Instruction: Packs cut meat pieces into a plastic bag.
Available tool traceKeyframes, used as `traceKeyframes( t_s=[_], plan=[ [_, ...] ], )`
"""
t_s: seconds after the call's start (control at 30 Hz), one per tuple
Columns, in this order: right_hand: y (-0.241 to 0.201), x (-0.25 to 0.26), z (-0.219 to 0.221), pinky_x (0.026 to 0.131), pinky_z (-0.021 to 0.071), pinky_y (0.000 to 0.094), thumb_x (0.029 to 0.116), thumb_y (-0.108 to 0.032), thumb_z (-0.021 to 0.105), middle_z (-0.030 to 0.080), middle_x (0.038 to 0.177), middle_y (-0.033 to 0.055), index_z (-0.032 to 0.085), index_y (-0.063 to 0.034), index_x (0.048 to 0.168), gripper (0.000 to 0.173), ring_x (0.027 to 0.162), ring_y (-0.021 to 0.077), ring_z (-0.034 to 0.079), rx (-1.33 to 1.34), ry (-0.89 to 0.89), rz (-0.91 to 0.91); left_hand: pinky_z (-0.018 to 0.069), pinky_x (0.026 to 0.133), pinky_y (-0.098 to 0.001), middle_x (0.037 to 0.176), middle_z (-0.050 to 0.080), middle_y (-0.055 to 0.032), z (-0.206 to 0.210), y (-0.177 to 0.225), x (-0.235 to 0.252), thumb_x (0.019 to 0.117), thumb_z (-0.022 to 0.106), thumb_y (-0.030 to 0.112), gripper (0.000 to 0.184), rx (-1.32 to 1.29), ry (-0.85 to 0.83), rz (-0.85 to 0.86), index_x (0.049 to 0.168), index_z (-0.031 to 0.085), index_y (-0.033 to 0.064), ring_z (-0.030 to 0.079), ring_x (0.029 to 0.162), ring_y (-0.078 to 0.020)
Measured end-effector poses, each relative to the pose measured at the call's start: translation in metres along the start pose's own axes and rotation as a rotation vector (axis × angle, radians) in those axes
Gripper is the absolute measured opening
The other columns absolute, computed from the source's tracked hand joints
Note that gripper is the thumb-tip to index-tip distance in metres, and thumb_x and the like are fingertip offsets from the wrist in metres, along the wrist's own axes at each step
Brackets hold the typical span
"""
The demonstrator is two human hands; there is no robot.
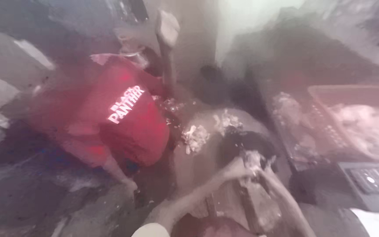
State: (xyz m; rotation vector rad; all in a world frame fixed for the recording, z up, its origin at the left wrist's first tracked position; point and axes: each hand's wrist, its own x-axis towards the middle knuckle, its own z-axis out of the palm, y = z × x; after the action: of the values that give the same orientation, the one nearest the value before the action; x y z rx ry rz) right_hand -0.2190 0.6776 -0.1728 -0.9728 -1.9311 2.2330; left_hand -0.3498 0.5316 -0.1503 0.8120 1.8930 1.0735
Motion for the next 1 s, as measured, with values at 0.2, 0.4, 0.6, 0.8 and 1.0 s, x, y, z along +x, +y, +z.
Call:
traceKeyframes(
  t_s=[0.2,0.4,0.6,0.8,1.0],
  plan=[
    [-0.05,0.032,-0.006,0.089,0.0602,0.0415,0.1023,-0.025,0.06,0.063,0.13,0.0161,0.042,-0.0047,0.149,0.054,0.109,0.0223,0.068,-0.291,0.22,-0.04,0.0552,0.101,-0.0428,0.131,0.063,-0.0179,-0.047,0.0,0.039,0.0939,0.073,0.033,0.065,-0.154,0.132,-0.05,0.144,0.047,0.0012,0.065,0.116,-0.0237],
    [-0.026,-0.038,-0.053,0.075,0.0619,0.039,0.1091,-0.021,0.046,0.073,0.108,0.0148,0.051,-0.0019,0.139,0.035,0.086,0.0238,0.073,-0.027,0.206,-0.114,0.0576,0.077,-0.0317,0.098,0.071,-0.0052,-0.067,-0.029,-0.029,0.1057,0.05,0.012,0.026,-0.625,0.136,-0.026,0.128,0.058,0.0025,0.067,0.084,-0.0136],
    [0.035,-0.038,-0.08,0.102,0.0539,0.0457,0.105,-0.028,0.053,0.062,0.135,0.0196,0.053,-0.0031,0.143,0.045,0.118,0.0267,0.064,-0.579,0.287,-0.039,0.0589,0.075,-0.0357,0.102,0.069,-0.01,-0.062,-0.021,-0.029,0.1053,0.045,0.011,0.031,-0.925,0.251,0.036,0.134,0.052,0.002,0.067,0.082,-0.0179],
    [0.102,-0.008,0.043,0.107,0.0477,0.0596,0.0923,-0.059,0.061,0.047,0.153,0.0196,0.048,-0.0161,0.152,0.075,0.135,0.0393,0.052,-1.073,0.146,0.108,0.0578,0.084,-0.0395,0.109,0.068,-0.0083,-0.039,-0.007,-0.023,0.1081,0.043,0.016,0.027,-0.937,0.276,0.017,0.13,0.056,0.0058,0.067,0.095,-0.0191],
    [0.083,-0.041,0.056,0.11,0.0432,0.0617,0.1097,-0.025,0.038,0.047,0.156,0.0157,0.056,-0.0172,0.145,0.041,0.14,0.0426,0.047,-1.088,-0.106,-0.012,0.0584,0.07,-0.0348,0.099,0.068,-0.0115,-0.041,-0.014,-0.026,0.1083,0.043,0.015,0.028,-0.899,0.251,-0.018,0.129,0.053,-0.0005,0.066,0.077,-0.0179]
  ],
)
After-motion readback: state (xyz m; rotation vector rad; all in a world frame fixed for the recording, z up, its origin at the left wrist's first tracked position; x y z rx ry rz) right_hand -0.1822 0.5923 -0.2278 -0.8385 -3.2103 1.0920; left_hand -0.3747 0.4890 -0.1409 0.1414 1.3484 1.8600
